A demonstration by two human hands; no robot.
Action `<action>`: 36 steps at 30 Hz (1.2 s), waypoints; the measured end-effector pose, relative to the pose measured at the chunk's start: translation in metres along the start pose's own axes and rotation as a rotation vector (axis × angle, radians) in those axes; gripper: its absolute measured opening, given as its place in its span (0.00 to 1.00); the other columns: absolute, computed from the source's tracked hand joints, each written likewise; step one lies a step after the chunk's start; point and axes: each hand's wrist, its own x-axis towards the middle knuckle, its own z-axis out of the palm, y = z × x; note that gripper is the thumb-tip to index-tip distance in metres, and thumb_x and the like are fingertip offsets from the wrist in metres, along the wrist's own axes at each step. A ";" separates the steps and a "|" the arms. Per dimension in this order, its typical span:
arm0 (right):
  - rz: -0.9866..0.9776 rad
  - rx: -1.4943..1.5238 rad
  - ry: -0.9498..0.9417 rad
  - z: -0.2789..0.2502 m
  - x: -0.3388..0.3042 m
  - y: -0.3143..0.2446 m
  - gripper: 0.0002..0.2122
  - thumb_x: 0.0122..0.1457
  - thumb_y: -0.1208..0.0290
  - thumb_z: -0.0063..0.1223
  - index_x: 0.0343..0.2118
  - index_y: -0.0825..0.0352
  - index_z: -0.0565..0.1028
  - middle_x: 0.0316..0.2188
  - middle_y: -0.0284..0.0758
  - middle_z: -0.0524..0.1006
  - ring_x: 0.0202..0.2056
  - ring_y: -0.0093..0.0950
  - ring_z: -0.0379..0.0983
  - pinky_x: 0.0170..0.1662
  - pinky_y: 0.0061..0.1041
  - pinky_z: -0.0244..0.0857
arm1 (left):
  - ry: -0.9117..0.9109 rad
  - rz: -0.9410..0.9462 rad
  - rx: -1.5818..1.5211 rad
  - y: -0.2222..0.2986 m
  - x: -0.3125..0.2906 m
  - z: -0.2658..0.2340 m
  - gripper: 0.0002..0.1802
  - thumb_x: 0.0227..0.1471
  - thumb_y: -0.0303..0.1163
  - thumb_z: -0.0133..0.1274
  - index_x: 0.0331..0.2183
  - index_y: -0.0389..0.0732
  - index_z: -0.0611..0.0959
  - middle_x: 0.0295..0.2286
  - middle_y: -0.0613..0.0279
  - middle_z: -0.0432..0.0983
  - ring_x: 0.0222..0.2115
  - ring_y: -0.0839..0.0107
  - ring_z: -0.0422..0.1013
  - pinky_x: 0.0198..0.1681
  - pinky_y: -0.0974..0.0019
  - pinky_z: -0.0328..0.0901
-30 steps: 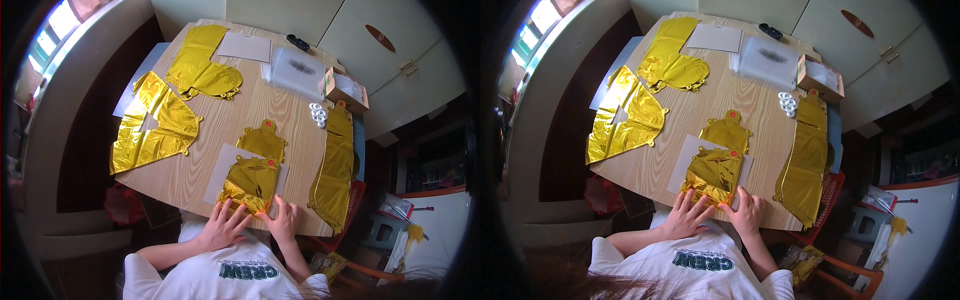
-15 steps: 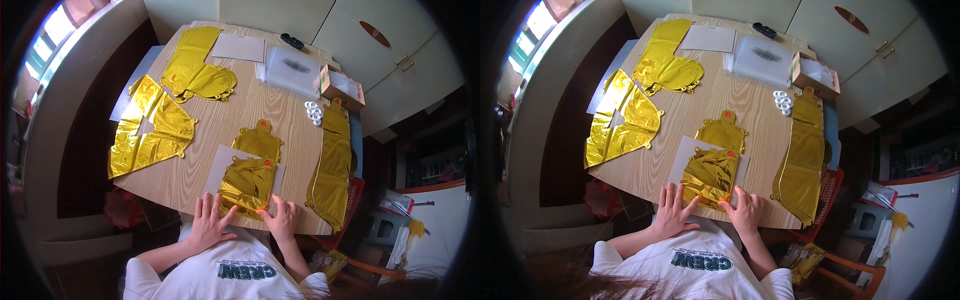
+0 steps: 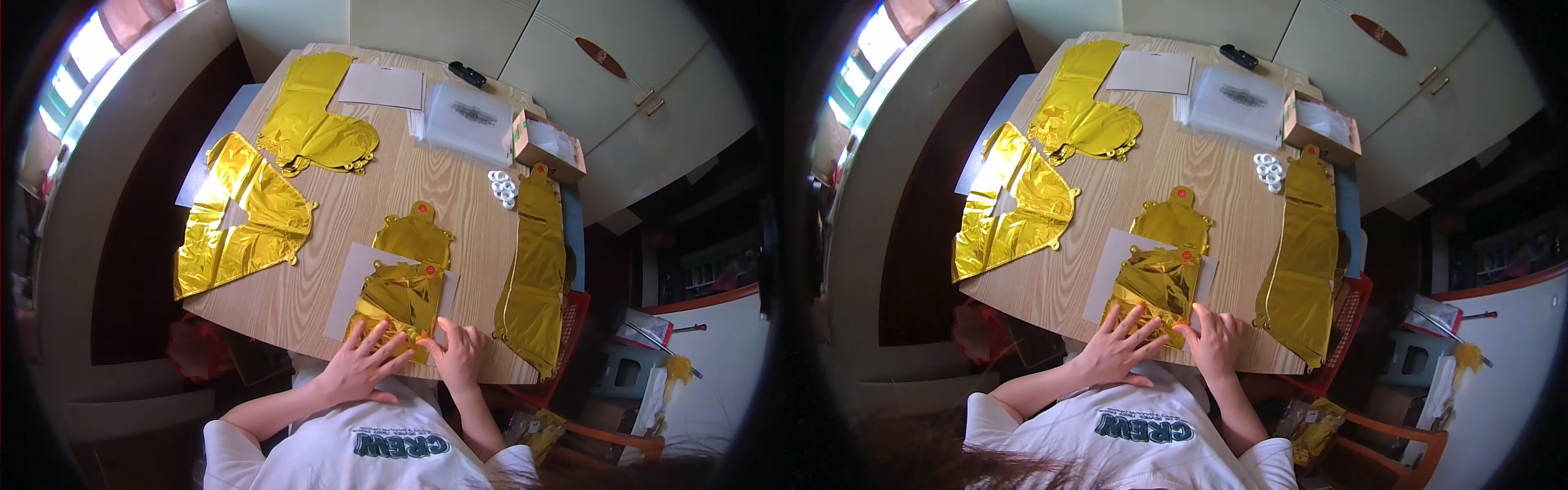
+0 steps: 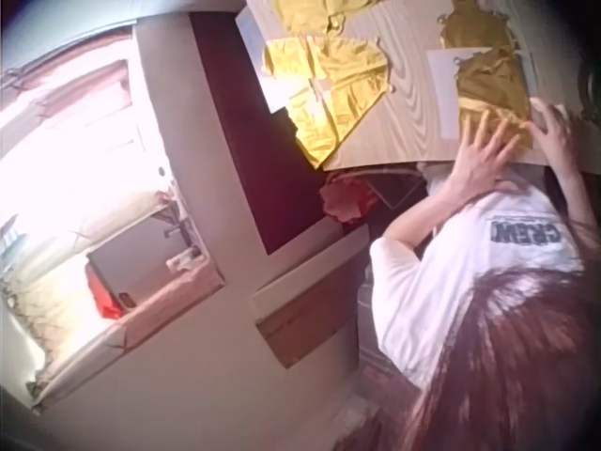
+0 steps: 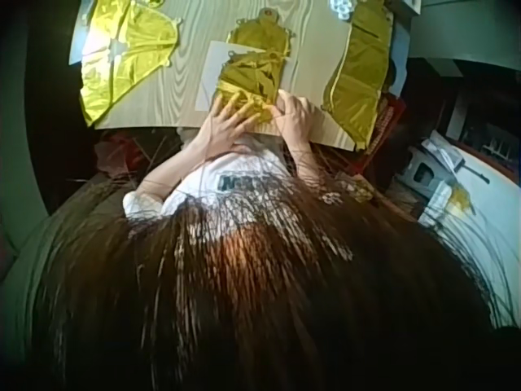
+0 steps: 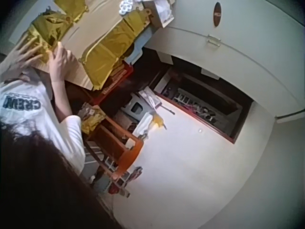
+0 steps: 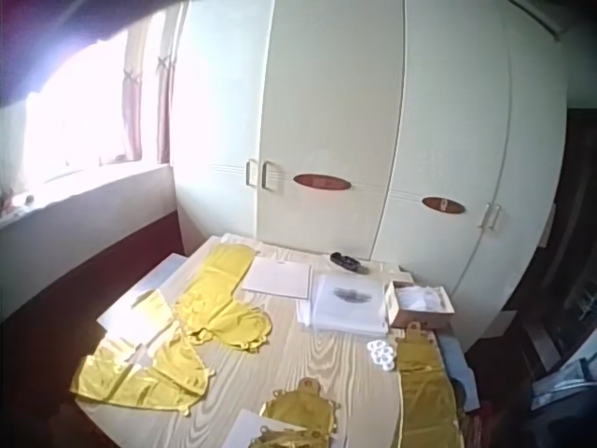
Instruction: Organizing and preparing gold foil sheets on cardboard backing.
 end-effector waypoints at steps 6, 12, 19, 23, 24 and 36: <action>-0.006 0.081 -0.088 -0.002 0.004 0.003 0.23 0.50 0.54 0.63 0.46 0.59 0.74 0.34 0.31 0.76 0.36 0.31 0.69 0.46 0.36 0.61 | -0.089 -0.037 0.066 0.001 0.002 -0.005 0.48 0.43 0.78 0.40 0.63 0.70 0.59 0.65 0.58 0.48 0.64 0.31 0.38 0.56 0.17 0.37; -0.302 0.091 -0.197 0.006 0.016 0.002 0.19 0.58 0.62 0.55 0.53 0.60 0.73 0.52 0.33 0.73 0.55 0.30 0.66 0.61 0.39 0.53 | -0.074 -0.028 0.077 0.000 0.003 0.000 0.49 0.40 0.80 0.41 0.62 0.72 0.61 0.63 0.55 0.51 0.63 0.29 0.37 0.55 0.15 0.34; -0.331 0.051 -0.378 0.010 0.037 0.014 0.25 0.62 0.59 0.48 0.61 0.61 0.65 0.62 0.34 0.65 0.65 0.32 0.56 0.67 0.43 0.44 | -0.069 -0.039 0.096 0.001 0.003 -0.001 0.48 0.41 0.78 0.43 0.62 0.71 0.61 0.64 0.55 0.51 0.63 0.28 0.38 0.54 0.15 0.33; -0.338 0.011 -0.353 0.017 0.053 0.026 0.27 0.63 0.55 0.47 0.63 0.61 0.63 0.63 0.34 0.63 0.65 0.32 0.55 0.67 0.43 0.43 | -0.079 -0.037 0.098 0.002 0.003 -0.007 0.48 0.42 0.77 0.43 0.62 0.69 0.60 0.64 0.56 0.50 0.62 0.30 0.42 0.54 0.15 0.37; -0.342 0.002 -0.343 0.019 0.057 0.029 0.27 0.63 0.55 0.47 0.63 0.61 0.63 0.63 0.33 0.63 0.65 0.31 0.55 0.67 0.43 0.43 | -0.084 -0.038 0.095 0.002 0.003 -0.008 0.48 0.43 0.77 0.42 0.63 0.68 0.60 0.64 0.57 0.50 0.62 0.30 0.43 0.54 0.15 0.38; -0.212 -0.236 -0.127 0.034 0.100 0.053 0.28 0.62 0.57 0.50 0.62 0.65 0.63 0.64 0.33 0.62 0.66 0.33 0.52 0.68 0.45 0.41 | -0.077 -0.039 0.091 0.002 0.003 -0.008 0.48 0.41 0.77 0.45 0.62 0.70 0.61 0.63 0.55 0.52 0.62 0.29 0.41 0.54 0.15 0.37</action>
